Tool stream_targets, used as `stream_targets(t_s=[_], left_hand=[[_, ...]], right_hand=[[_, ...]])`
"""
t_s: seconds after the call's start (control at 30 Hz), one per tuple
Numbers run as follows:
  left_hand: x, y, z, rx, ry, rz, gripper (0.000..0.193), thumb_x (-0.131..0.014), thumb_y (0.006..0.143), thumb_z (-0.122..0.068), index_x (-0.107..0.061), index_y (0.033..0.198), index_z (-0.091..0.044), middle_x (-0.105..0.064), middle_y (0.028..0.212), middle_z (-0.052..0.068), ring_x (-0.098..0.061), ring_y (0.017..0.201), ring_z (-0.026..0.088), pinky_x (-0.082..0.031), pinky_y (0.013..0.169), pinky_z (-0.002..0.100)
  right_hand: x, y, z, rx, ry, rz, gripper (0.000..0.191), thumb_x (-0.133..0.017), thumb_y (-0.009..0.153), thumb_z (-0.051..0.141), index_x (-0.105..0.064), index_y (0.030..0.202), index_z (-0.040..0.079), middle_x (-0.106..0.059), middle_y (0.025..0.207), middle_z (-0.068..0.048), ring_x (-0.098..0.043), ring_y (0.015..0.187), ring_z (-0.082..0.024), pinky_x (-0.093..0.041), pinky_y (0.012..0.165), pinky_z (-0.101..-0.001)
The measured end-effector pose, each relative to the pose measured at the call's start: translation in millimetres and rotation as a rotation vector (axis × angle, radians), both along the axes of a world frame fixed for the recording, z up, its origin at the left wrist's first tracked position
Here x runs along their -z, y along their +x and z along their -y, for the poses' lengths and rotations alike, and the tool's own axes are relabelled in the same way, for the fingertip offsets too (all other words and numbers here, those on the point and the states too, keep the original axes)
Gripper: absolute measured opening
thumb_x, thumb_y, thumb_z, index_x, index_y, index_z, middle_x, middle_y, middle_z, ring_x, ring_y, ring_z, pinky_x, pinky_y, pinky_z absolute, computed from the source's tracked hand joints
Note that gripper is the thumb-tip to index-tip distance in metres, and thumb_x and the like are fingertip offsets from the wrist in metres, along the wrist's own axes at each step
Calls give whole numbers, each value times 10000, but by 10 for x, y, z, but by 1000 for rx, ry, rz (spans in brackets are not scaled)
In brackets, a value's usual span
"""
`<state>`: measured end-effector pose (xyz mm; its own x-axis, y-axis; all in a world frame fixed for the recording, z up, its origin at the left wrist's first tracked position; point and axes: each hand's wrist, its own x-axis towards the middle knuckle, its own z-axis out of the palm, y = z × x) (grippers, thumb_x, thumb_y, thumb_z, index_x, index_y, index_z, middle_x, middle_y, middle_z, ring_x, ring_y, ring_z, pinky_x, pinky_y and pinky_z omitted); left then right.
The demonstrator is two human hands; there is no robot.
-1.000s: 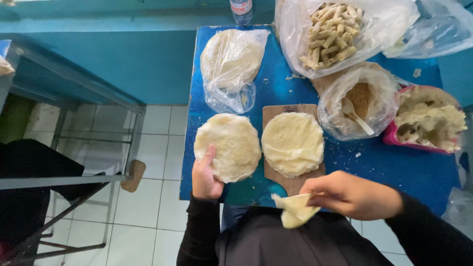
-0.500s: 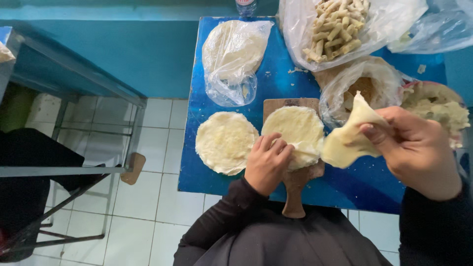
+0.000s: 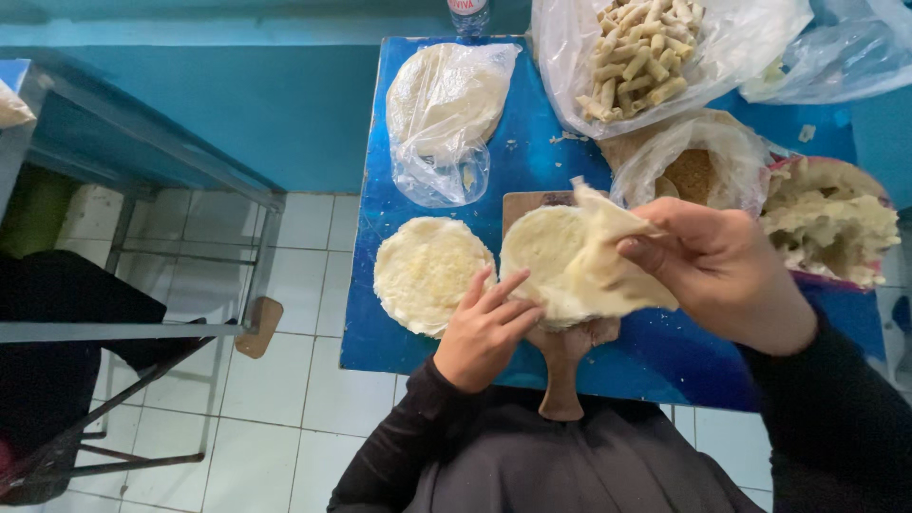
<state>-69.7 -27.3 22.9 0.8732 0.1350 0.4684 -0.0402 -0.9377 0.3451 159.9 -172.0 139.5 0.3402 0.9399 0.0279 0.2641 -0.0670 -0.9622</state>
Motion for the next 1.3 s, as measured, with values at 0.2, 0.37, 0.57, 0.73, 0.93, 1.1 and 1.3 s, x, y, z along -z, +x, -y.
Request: stream_targets(t_s=[0.2,0.37,0.57,0.73,0.93,1.1,1.3], left_hand=[[-86,-280,-111,-157,-149,-2,213,-673,907,-32,-704,1109,-95,-703,1142,52,-577,1340,255,-443,1123,474],[-47,-543,-502,-724,-108,86,317,-733,912,-143,-677,1209,-48,-664,1177,141,-628,1048,374,-511,900,451],[202,-585,-796,-895,-427,-132,620,-883,756,-386,-665,1225,-43,-663,1077,137,-668,883,296,-533,779,409],[289,-610,-1031,-886,-746,-331,540,-876,738,-369,-677,1128,-53,-738,1004,120,-715,887,259,-545,794,352],[268,-598,-1030,-548,-949,-71,340,-780,922,-223,-632,1134,-2,-687,1117,167,-648,1030,240,-535,877,335],[-16,-507,-899,-326,-1545,308,428,-606,977,-88,-510,1390,-38,-638,1296,101,-621,1190,200,-517,1005,352],[-423,-328,-849,-188,-1759,525,485,-559,993,-87,-467,1467,-48,-602,1387,99,-597,1281,231,-498,1076,397]], right_hand=[[786,103,-496,-32,-222,-97,246,-645,1014,204,-722,1105,-11,-729,871,-38,-641,783,-80,-528,672,-269],[1150,217,-445,50,-259,167,415,-746,859,162,-682,1246,27,-777,985,-88,-701,849,-123,-569,739,-304],[1040,133,-383,111,-119,501,608,-800,769,131,-618,1339,26,-703,1160,-228,-711,1012,-354,-553,841,-406],[876,26,-341,138,-19,651,634,-779,817,158,-575,1402,24,-650,1301,-231,-636,1136,-413,-523,930,-435],[815,-151,-373,98,196,1048,480,-743,873,155,-638,1336,88,-684,1284,-164,-624,1228,-352,-502,1014,-446],[873,-256,-417,-141,320,1049,264,-736,837,168,-684,1090,114,-690,1072,-113,-632,1070,-335,-506,924,-446],[1005,-374,-441,-174,81,787,206,-764,809,221,-700,911,53,-666,914,-127,-627,899,-339,-521,844,-432]])
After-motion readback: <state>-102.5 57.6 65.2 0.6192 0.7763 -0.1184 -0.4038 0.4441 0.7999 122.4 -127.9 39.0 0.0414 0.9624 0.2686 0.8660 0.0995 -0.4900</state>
